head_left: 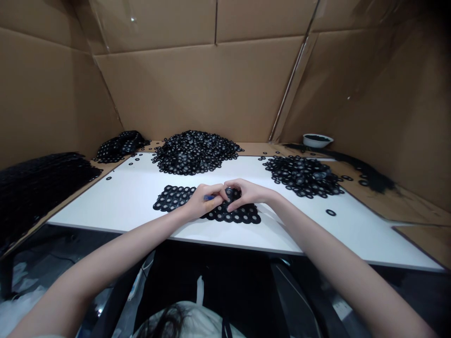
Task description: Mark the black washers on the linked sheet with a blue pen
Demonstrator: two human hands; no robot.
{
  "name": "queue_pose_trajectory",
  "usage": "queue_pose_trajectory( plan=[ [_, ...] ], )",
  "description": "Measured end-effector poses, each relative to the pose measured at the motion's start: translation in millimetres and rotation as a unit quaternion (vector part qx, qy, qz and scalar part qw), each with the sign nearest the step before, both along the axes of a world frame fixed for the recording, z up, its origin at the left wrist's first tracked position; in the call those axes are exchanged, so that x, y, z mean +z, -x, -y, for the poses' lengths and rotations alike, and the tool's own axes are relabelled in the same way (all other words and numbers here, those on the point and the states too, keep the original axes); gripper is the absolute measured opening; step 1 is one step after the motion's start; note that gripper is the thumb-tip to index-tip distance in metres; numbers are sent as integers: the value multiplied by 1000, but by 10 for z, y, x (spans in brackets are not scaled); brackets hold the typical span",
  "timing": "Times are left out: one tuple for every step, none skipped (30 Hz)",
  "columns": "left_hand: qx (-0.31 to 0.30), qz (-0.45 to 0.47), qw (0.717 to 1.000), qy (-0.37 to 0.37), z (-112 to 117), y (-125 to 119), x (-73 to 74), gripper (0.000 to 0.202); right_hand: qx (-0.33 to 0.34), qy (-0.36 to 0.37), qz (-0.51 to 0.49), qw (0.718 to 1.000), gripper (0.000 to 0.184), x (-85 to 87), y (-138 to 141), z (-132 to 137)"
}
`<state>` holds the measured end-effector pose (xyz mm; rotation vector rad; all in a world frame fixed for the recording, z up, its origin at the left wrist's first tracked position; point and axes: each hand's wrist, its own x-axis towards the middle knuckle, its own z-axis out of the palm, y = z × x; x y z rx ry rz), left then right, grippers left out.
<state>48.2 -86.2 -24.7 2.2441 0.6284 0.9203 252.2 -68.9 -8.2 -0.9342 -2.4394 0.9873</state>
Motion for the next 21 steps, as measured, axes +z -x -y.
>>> queue_pose_trajectory(
  plan=[
    [-2,2,1000,1,0,1,1,17,0,0,0,1000,35,0,0,-1],
    [-3,4,1000,2,0,3,3,17,1,-1,1,1000,35,-1,0,-2],
    [-5,7,1000,4,0,4,4,17,2,-1,1,1000,36,-2,0,-3],
    [-5,8,1000,6,0,6,4,17,4,-2,1,1000,36,-3,-1,-5],
    [-5,9,1000,8,0,7,4,17,7,-1,1,1000,36,-5,-3,-5],
    [-5,10,1000,11,-1,9,2,17,9,0,0,1000,36,-6,-4,-6],
    [-4,10,1000,13,-3,9,-1,17,11,2,0,1000,36,-7,-6,-6],
    [-2,11,1000,15,-5,10,-4,17,13,4,0,1000,36,-7,-7,-5],
    [0,12,1000,17,-7,10,-9,17,14,5,1,1000,36,-6,-7,-3],
    [1,12,1000,19,-9,10,-13,17,14,5,1,1000,36,-4,-7,-1],
    [2,14,1000,21,-11,9,-16,17,13,5,2,1000,37,-1,-7,2],
    [2,16,1000,23,-12,8,-18,16,12,5,3,1000,37,3,-6,6],
    [2,18,1000,25,-12,7,-18,16,11,5,4,1000,37,7,-5,9],
    [3,21,999,27,-12,6,-17,16,9,5,4,1000,38,10,-3,11],
    [3,23,999,29,-12,7,-15,15,8,5,4,1000,38,13,-2,12],
    [3,27,999,32,-12,8,-14,15,8,5,5,1000,38,14,0,13],
    [3,31,999,36,-13,10,-13,14,8,4,4,1000,38,14,0,12],
    [2,35,998,42,-16,13,-15,14,8,4,4,1000,38,11,0,9],
    [2,40,998,51,-20,17,-20,13,8,4,3,1000,37,7,0,6],
    [2,46,997,62,-25,21,-27,13,8,4,2,1000,37,1,-2,2],
    [1,52,996,75,-31,26,-36,12,7,6,1,1000,38,-6,-4,-2]
  ],
)
